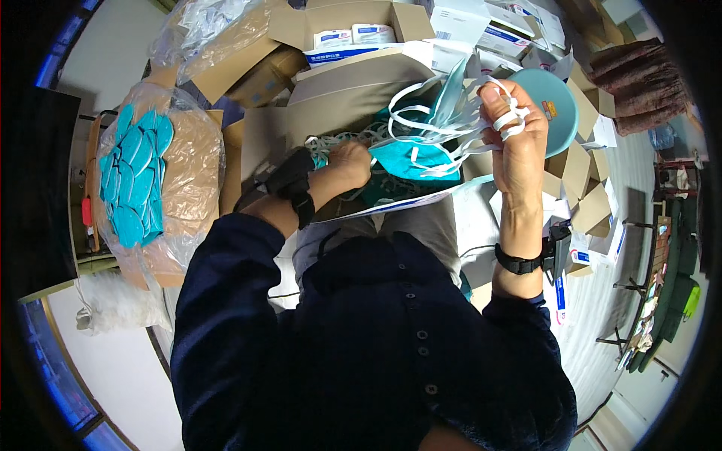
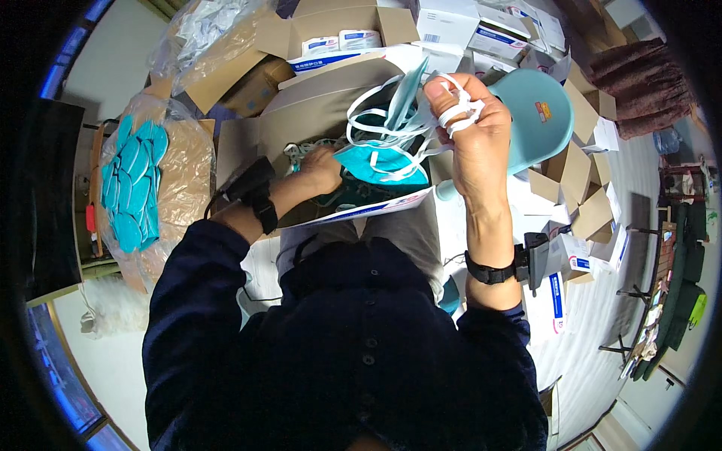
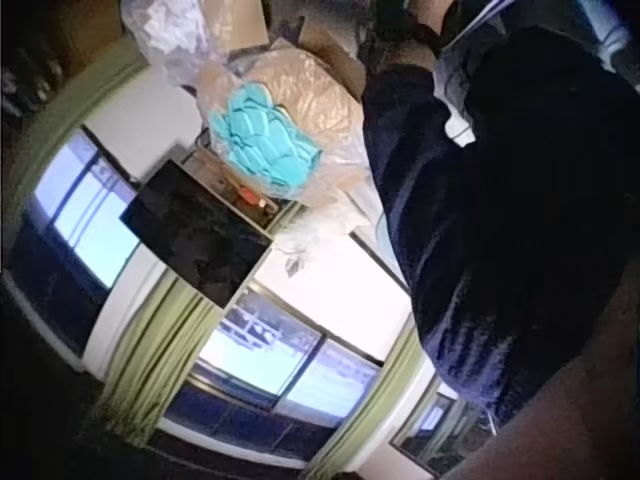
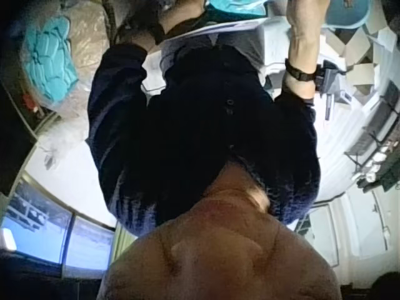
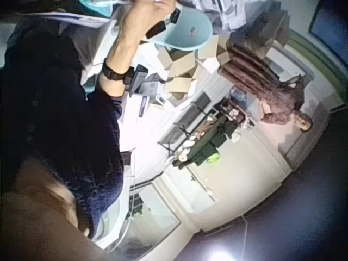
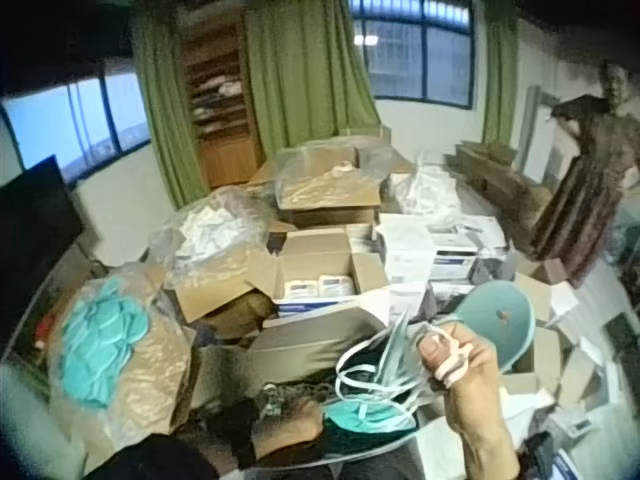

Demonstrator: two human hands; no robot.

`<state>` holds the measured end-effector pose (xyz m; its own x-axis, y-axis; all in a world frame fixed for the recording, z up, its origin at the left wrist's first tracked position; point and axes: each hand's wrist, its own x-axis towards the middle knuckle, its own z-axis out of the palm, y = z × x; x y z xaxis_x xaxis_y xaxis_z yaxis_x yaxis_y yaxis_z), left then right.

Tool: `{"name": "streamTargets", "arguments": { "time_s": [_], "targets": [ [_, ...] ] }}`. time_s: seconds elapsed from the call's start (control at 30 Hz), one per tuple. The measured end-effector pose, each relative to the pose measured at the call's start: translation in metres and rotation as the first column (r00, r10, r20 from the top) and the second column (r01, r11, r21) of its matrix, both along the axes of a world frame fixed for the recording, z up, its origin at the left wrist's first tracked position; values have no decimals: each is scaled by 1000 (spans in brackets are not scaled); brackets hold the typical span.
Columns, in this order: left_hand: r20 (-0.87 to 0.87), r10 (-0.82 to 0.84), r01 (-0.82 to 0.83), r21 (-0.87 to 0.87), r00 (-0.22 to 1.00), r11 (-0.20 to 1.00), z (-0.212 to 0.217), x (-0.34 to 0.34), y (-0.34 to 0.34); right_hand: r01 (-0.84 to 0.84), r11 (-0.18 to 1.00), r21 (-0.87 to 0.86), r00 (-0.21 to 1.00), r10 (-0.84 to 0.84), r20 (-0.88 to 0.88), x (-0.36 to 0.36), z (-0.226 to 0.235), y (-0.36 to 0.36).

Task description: Sorting and packaging green face masks into cardboard boxes.

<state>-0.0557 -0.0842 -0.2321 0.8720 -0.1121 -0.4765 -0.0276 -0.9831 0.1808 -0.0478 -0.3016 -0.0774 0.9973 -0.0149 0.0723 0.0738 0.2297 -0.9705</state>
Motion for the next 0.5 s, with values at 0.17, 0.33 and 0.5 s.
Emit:
{"name": "streamTargets", "arguments": {
  "time_s": [0.17,0.33,0.5],
  "targets": [
    [167,47,-12,-201,985,980,36,-12,5,-12,1000,-17,1000,12,22,-4,-3,-4],
    [526,157,143,-484,836,863,127,-31,50,-57,989,-138,993,70,91,-6,-3,-5],
    [463,474,88,-778,749,622,187,-30,73,-245,923,-296,955,283,89,4,-4,5]
  ]
}}
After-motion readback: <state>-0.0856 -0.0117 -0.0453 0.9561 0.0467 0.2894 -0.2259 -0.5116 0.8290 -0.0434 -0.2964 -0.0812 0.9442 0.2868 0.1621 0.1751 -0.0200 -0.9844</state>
